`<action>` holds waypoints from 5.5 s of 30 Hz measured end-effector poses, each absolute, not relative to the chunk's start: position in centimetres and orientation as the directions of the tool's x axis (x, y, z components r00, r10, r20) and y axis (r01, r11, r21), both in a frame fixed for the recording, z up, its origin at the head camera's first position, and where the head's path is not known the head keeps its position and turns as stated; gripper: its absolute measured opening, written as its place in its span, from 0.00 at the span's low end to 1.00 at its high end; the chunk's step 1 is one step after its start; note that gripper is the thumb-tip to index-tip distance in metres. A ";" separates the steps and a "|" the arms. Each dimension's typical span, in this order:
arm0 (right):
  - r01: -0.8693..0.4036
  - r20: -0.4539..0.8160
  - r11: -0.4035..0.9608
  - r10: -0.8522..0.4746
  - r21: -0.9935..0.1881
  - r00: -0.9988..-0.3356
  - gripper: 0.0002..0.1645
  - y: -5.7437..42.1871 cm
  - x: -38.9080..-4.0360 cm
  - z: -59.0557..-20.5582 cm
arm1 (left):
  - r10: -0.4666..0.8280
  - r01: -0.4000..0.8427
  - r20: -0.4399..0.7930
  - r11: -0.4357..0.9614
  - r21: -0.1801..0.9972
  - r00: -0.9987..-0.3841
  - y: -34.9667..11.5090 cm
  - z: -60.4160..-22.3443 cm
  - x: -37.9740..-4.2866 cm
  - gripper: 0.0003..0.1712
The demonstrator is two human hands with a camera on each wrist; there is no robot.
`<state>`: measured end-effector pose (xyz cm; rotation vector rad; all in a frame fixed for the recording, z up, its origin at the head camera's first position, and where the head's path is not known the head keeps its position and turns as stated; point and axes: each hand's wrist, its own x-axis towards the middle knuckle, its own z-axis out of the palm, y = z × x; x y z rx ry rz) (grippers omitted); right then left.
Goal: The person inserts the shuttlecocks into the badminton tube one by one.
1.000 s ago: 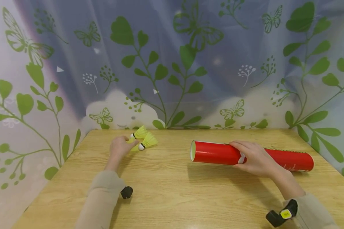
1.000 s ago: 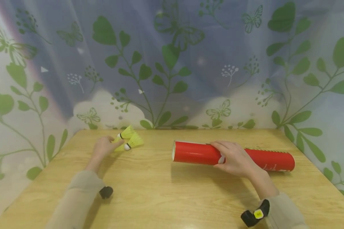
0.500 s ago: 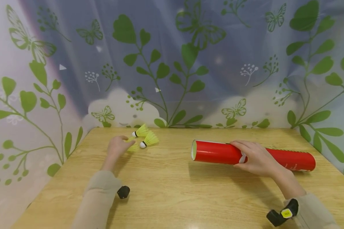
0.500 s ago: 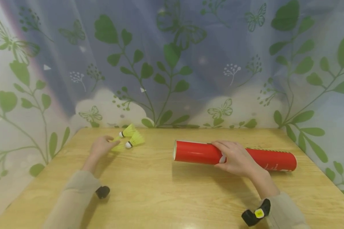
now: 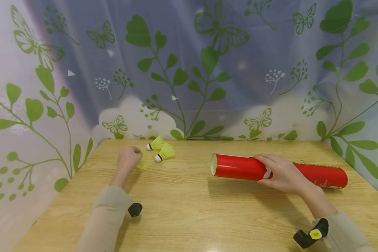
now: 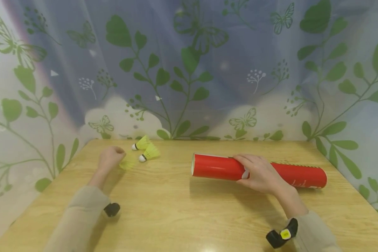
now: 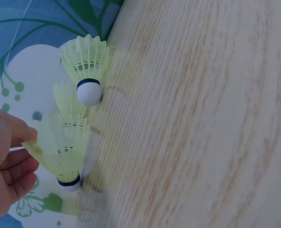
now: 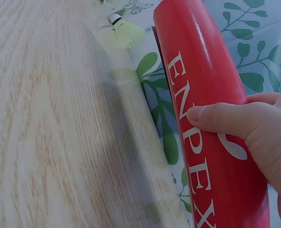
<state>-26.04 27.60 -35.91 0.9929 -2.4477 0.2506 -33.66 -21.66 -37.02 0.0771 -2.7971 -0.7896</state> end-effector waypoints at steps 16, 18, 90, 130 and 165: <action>-0.714 0.515 0.700 -0.619 0.020 -0.593 0.46 27.5 -26.1 -36.0 | -0.111 0.083 0.285 0.803 0.590 -0.952 -21.0 -36.1 -33.1 0.16; -0.717 0.517 0.697 -0.621 0.021 -0.589 0.46 27.5 -26.1 -36.0 | -0.102 0.104 0.297 0.789 0.606 -0.950 -20.6 -35.9 -32.9 0.16; -0.704 0.514 0.710 -0.612 0.022 -0.601 0.46 27.4 -26.1 -35.9 | 0.170 0.295 0.269 0.148 0.944 -0.948 -4.9 -36.0 -29.1 0.05; -0.715 0.535 0.698 -0.616 0.031 -0.579 0.46 27.2 -26.2 -36.1 | 0.272 0.407 0.310 0.463 0.787 -0.911 -4.2 -36.8 -29.7 0.04; -0.712 0.534 0.702 -0.608 0.015 -0.588 0.46 27.2 -26.3 -36.1 | 0.284 0.475 0.381 0.568 0.672 -0.880 -2.0 -36.2 -29.2 0.03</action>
